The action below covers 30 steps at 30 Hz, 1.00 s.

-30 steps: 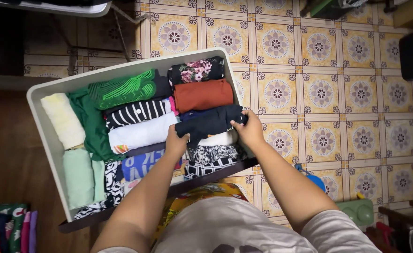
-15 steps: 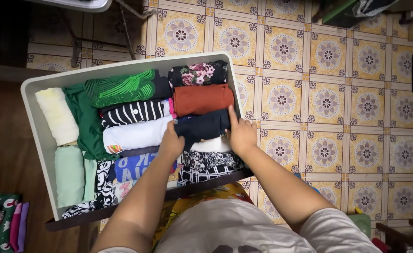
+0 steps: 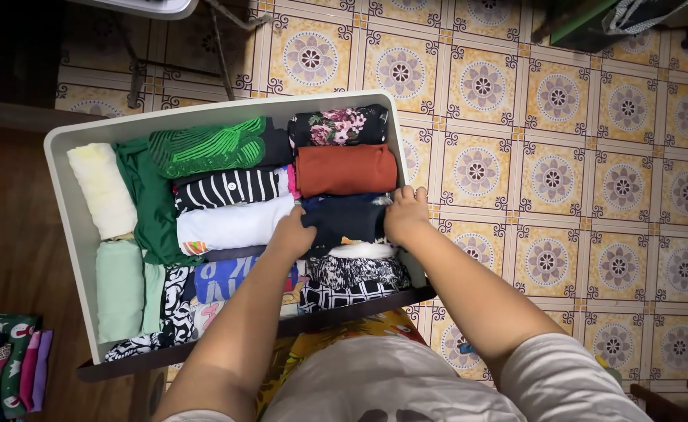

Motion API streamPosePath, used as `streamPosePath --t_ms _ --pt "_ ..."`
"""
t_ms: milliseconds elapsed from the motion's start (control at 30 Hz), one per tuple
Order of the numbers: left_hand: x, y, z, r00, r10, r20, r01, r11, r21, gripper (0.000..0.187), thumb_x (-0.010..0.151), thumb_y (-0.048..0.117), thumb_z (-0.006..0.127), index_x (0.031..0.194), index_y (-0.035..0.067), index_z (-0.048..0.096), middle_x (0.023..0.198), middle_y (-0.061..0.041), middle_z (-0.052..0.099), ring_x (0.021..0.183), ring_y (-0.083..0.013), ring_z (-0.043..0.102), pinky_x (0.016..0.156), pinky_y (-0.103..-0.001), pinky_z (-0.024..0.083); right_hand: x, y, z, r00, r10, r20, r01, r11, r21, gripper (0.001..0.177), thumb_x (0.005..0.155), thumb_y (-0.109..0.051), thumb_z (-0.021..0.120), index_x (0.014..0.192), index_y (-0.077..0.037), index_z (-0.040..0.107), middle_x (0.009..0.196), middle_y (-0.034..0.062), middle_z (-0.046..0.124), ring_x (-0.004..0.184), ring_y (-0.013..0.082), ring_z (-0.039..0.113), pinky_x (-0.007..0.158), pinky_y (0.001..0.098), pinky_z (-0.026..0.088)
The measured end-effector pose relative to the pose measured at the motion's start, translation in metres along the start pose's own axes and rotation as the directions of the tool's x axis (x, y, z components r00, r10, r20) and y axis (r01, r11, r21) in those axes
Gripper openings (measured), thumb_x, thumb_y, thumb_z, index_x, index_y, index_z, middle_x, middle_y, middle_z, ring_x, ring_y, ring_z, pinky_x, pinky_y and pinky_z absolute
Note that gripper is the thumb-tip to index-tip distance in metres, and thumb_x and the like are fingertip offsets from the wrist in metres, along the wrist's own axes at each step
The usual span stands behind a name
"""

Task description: Organizing and packing folded clothes into a plastic storage bin.

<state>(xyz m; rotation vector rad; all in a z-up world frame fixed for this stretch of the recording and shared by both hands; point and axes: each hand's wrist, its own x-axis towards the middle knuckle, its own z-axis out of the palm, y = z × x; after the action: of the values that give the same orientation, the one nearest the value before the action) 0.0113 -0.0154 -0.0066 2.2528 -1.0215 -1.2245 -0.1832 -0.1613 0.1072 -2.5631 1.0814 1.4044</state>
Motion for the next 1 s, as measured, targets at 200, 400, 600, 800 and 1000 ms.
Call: streamPosePath --t_ms 200,400,600,800,1000 --pt "-0.004 0.002 0.002 0.995 -0.043 -0.091 0.035 0.996 -0.080 0.049 0.081 0.020 0.069 0.125 0.003 0.055 0.109 -0.032 0.067 0.107 -0.0493 0.064 0.095 -0.051 0.051 0.034 0.003 0.020 0.963 0.098 -0.249 -0.054 0.983 0.177 0.030 0.091 -0.018 0.059 0.115 -0.012 0.074 0.135 0.0113 0.056 0.132 0.0292 0.043 0.109 0.0483 0.027" --pt "-0.019 -0.010 0.024 0.911 0.155 -0.383 -0.245 0.949 -0.199 0.046 0.084 0.003 0.067 0.126 0.001 0.050 0.116 -0.031 0.061 0.111 -0.0500 0.058 0.096 -0.053 0.047 0.017 -0.006 0.047 0.877 0.125 -0.464 0.084 0.911 0.403 0.050 0.089 -0.006 0.061 0.139 -0.010 0.055 0.129 0.0186 0.054 0.118 0.0363 0.055 0.098 0.0480 0.049" --pt "-0.017 -0.027 0.048 0.883 0.219 -0.416 -0.313 0.934 -0.172 0.054 0.089 0.002 0.064 0.139 -0.001 0.043 0.133 -0.030 0.052 0.124 -0.0475 0.050 0.108 -0.049 0.041 -0.039 -0.036 0.028 0.937 0.190 -0.292 0.112 0.629 0.769 0.085 0.072 -0.011 0.079 0.148 -0.010 0.039 0.161 0.0354 0.010 0.132 0.0520 0.036 0.109 0.0492 0.040" --pt "-0.010 -0.032 0.048 0.899 0.230 -0.372 -0.331 0.914 -0.235 0.064 0.082 -0.005 0.060 0.142 -0.003 0.038 0.138 -0.032 0.045 0.128 -0.0479 0.046 0.112 -0.048 0.037 0.020 -0.036 0.086 0.902 0.225 -0.368 0.139 0.656 0.742 0.073 0.081 -0.002 0.069 0.148 -0.009 0.041 0.164 0.0323 0.011 0.139 0.0509 0.036 0.112 0.0480 0.043" --pt "-0.015 -0.020 0.046 0.905 0.173 -0.388 -0.253 0.953 -0.165 0.055 0.086 0.004 0.067 0.136 0.001 0.042 0.137 -0.026 0.049 0.128 -0.0454 0.050 0.109 -0.046 0.042 0.038 -0.035 0.098 0.910 0.200 -0.363 0.119 0.713 0.691 0.074 0.078 0.002 0.066 0.148 -0.007 0.041 0.164 0.0291 0.012 0.139 0.0491 0.037 0.109 0.0471 0.045"
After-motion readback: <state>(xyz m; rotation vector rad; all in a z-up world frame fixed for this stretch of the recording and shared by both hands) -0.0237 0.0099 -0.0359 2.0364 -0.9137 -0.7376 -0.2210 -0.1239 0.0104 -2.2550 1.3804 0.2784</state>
